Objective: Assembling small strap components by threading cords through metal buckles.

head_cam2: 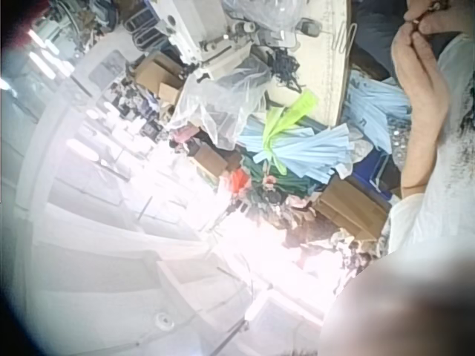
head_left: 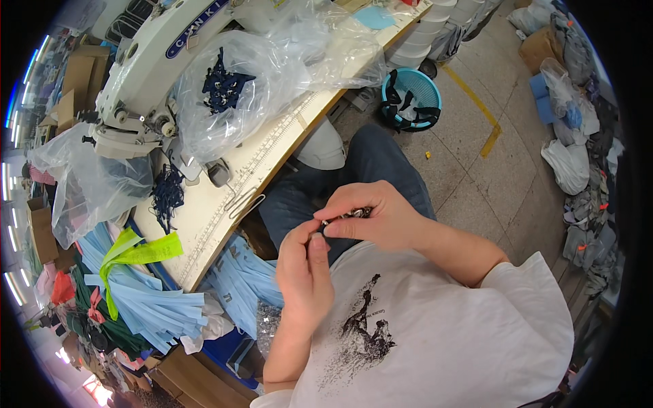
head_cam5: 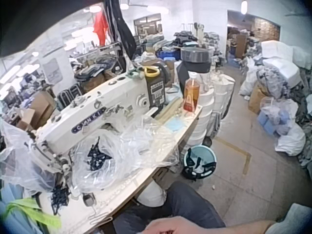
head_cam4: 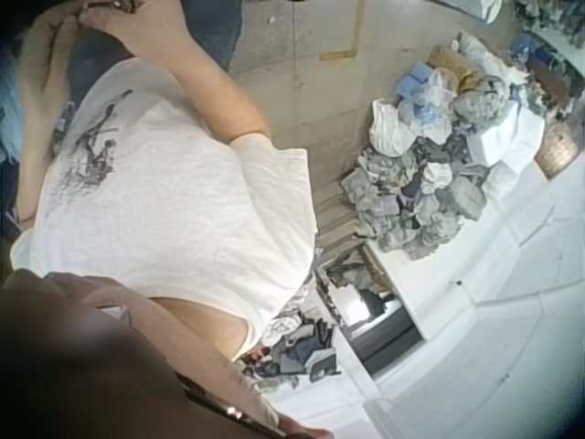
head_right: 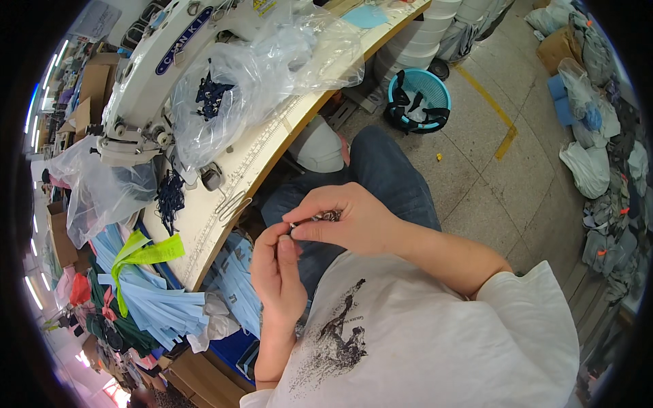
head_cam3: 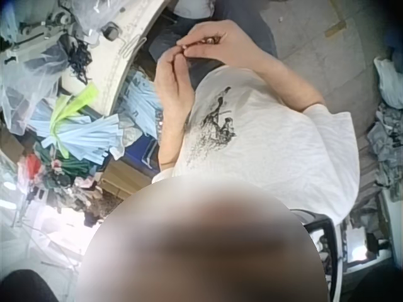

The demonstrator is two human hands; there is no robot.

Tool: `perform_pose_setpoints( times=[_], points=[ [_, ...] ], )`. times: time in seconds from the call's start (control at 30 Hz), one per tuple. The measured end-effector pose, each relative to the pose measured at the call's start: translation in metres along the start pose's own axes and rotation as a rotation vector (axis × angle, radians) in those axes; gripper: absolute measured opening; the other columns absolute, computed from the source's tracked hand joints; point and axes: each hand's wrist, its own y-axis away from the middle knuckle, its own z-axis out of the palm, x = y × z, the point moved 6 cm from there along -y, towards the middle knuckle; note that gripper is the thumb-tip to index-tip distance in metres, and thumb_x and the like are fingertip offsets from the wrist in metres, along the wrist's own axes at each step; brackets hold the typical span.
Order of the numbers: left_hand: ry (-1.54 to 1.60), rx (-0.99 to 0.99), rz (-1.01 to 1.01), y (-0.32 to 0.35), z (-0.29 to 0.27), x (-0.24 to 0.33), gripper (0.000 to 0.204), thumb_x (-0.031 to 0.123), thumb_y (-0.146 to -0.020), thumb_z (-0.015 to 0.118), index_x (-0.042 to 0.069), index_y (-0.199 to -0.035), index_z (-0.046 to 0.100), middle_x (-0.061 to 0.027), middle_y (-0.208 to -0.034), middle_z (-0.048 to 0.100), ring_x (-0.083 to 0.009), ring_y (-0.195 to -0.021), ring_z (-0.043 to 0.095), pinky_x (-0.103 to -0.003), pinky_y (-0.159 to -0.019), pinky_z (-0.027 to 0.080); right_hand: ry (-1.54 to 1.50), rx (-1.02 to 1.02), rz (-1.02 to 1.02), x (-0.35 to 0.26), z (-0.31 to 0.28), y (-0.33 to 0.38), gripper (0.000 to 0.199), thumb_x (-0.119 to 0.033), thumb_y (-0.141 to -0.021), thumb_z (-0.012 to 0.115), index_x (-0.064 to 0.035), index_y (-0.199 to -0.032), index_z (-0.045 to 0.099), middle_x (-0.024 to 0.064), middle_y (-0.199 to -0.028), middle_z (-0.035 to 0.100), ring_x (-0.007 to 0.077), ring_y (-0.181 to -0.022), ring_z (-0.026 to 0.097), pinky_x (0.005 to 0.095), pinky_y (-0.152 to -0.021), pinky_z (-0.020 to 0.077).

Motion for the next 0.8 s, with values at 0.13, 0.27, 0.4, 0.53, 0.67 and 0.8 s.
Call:
perform_pose_setpoints(
  times=[0.13, 0.27, 0.4, 0.53, 0.67, 0.8],
  points=[
    [0.298, 0.062, -0.095, 0.003, 0.0, -0.011, 0.009, -0.003, -0.09, 0.058, -0.001, -0.099, 0.058, -0.01, -0.086, 0.06, -0.0136, -0.075, 0.058, -0.023, -0.067, 0.046, -0.157, 0.017, 0.169, 0.006, -0.004, 0.001, 0.022, -0.003, -0.082, 0.072, -0.0033, -0.103, 0.07, 0.003, -0.09, 0.066, 0.0085, -0.081, 0.06, 0.0233, -0.07, 0.0466],
    [0.194, -0.019, -0.001, -0.002, -0.003, -0.014, 0.009, -0.003, -0.09, 0.059, -0.001, -0.099, 0.058, -0.0096, -0.086, 0.06, -0.0137, -0.073, 0.059, -0.023, -0.066, 0.046, -0.057, 0.009, 0.097, 0.007, -0.006, 0.002, 0.022, -0.003, -0.081, 0.073, -0.0026, -0.103, 0.069, 0.0029, -0.089, 0.066, 0.0085, -0.082, 0.059, 0.0236, -0.07, 0.0461],
    [0.164, -0.013, 0.015, -0.002, -0.001, -0.016, 0.009, -0.003, -0.09, 0.059, -0.001, -0.098, 0.058, -0.0095, -0.087, 0.06, -0.0138, -0.072, 0.059, -0.024, -0.065, 0.046, -0.015, -0.002, 0.044, 0.005, -0.004, 0.001, 0.022, -0.007, -0.083, 0.073, -0.0025, -0.104, 0.069, 0.0016, -0.091, 0.068, 0.0062, -0.084, 0.061, 0.0205, -0.074, 0.0482],
    [0.247, 0.014, -0.019, 0.001, -0.001, -0.018, 0.016, 0.001, -0.093, 0.057, -0.003, -0.108, 0.056, -0.0058, -0.094, 0.059, -0.0093, -0.08, 0.055, -0.021, -0.073, 0.045, -0.171, -0.026, 0.197, 0.01, -0.001, 0.003, 0.022, -0.007, -0.082, 0.073, -0.0024, -0.103, 0.07, 0.0025, -0.093, 0.069, 0.0066, -0.085, 0.062, 0.0206, -0.075, 0.0483],
    [0.17, 0.026, 0.147, -0.008, 0.0, -0.003, 0.023, -0.003, -0.088, 0.062, -0.003, -0.11, 0.058, -0.0079, -0.097, 0.06, -0.0106, -0.081, 0.056, -0.022, -0.071, 0.046, -0.264, 0.003, 0.109, 0.015, -0.001, 0.002, 0.021, -0.007, -0.085, 0.071, -0.0023, -0.105, 0.07, 0.001, -0.086, 0.067, 0.0044, -0.073, 0.058, 0.0186, -0.063, 0.0454],
    [-0.068, 0.055, 0.437, -0.009, -0.006, 0.009, 0.025, -0.008, -0.078, 0.069, -0.002, -0.102, 0.064, -0.0106, -0.09, 0.063, -0.0172, -0.076, 0.058, -0.025, -0.064, 0.046, -0.512, -0.065, 0.417, 0.02, 0.007, 0.008, 0.02, -0.009, -0.089, 0.067, -0.0027, -0.107, 0.069, -0.0022, -0.077, 0.063, 0.0018, -0.059, 0.046, 0.0184, -0.048, 0.0339]
  ],
)
